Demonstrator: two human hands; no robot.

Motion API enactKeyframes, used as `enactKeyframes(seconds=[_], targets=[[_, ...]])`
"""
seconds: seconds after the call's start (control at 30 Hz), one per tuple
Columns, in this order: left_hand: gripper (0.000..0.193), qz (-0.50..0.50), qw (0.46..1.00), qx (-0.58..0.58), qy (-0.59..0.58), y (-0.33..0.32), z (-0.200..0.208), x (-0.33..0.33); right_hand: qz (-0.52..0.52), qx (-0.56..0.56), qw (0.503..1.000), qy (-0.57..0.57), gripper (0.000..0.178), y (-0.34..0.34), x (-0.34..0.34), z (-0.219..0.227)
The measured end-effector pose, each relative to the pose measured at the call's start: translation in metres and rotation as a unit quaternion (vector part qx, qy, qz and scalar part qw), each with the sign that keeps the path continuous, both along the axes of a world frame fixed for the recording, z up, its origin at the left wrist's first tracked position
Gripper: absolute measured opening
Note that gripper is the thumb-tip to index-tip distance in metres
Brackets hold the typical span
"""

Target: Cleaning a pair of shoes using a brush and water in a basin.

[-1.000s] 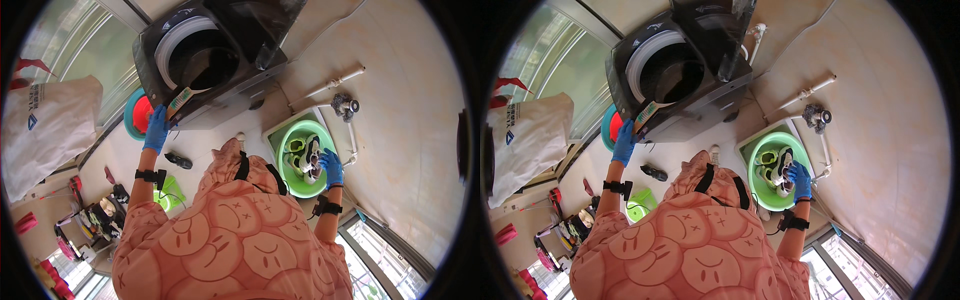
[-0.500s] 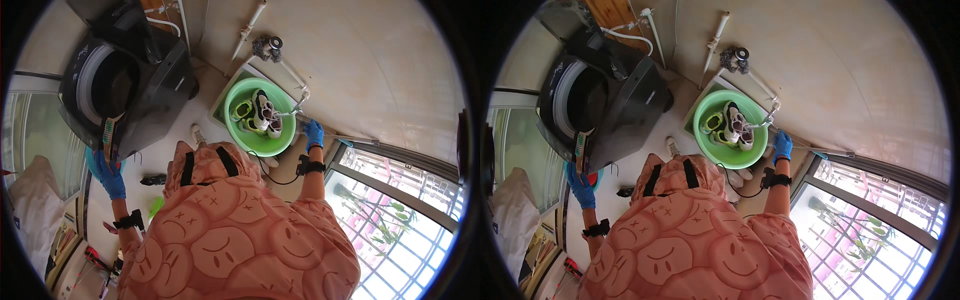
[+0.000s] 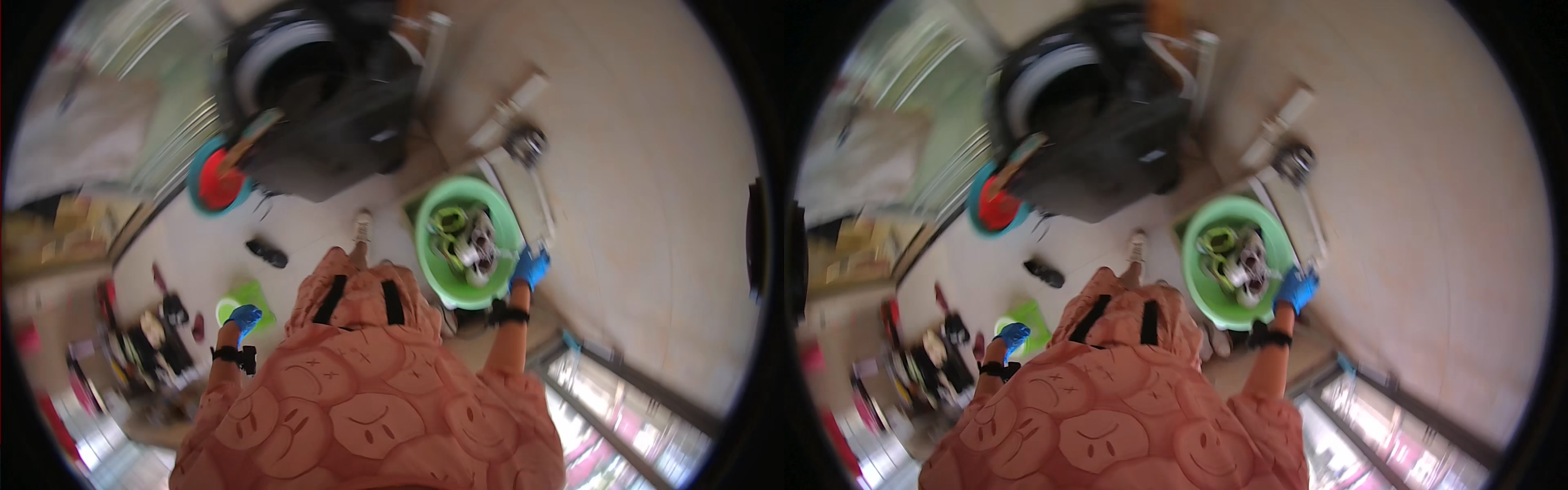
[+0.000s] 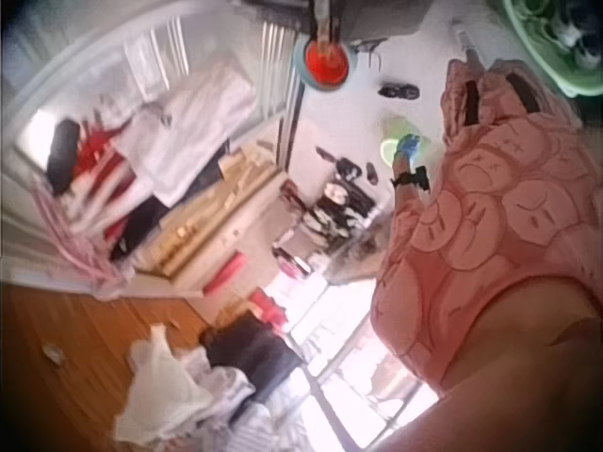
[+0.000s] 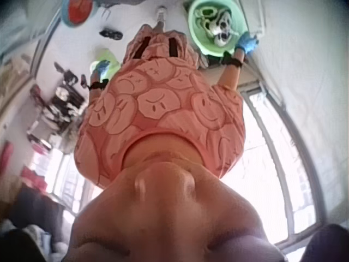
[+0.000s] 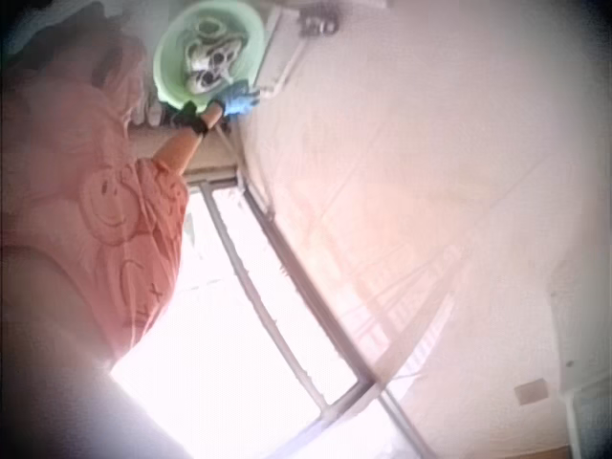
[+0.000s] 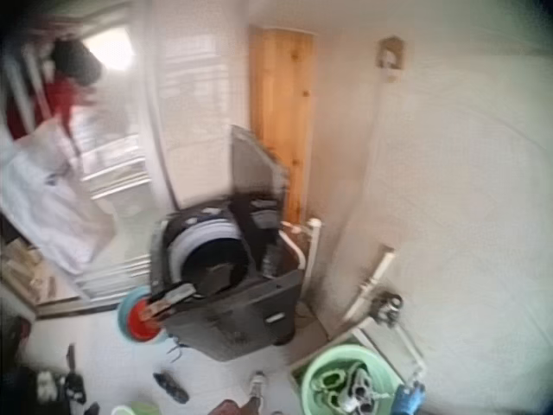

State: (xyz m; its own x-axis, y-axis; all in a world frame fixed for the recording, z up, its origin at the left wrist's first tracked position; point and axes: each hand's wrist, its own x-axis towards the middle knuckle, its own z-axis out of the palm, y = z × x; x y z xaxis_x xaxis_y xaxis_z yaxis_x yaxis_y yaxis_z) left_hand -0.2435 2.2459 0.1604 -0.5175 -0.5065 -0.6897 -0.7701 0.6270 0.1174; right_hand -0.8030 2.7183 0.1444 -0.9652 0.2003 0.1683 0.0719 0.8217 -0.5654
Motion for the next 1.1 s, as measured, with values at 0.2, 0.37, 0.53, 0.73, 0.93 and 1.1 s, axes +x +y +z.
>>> enactKeyframes(seconds=[0.2, 0.37, 0.53, 0.73, 0.93, 1.1], targets=[[0.019, 0.057, 0.997, -0.022, -0.042, 0.104, -0.031, 0.148, 0.209, -0.176, 0.959, -0.081, 0.039, -0.044, -0.028, -0.032], [0.019, -0.038, 0.977, 0.097, -0.189, 0.197, -0.043, 0.189, 0.441, -0.297, 0.765, -0.364, 0.032, -0.215, 0.027, 0.013], [0.018, 0.079, 0.991, 0.091, -0.054, 0.246, -0.095, 0.243, 0.492, -0.233, 0.675, -0.498, 0.033, -0.333, 0.126, 0.027], [0.015, 0.259, 0.963, 0.076, -0.004, 0.308, -0.149, 0.334, 0.603, -0.137, 0.588, -0.522, 0.034, -0.470, 0.275, 0.024], [0.019, 0.519, 0.854, 0.023, 0.000, 0.283, -0.115, 0.395, 0.656, -0.028, 0.511, -0.555, 0.035, -0.569, 0.412, 0.021], [0.017, 0.382, 0.922, 0.054, -0.031, 0.290, -0.133, 0.430, 0.717, -0.019, 0.473, -0.511, 0.040, -0.628, 0.500, 0.044]])
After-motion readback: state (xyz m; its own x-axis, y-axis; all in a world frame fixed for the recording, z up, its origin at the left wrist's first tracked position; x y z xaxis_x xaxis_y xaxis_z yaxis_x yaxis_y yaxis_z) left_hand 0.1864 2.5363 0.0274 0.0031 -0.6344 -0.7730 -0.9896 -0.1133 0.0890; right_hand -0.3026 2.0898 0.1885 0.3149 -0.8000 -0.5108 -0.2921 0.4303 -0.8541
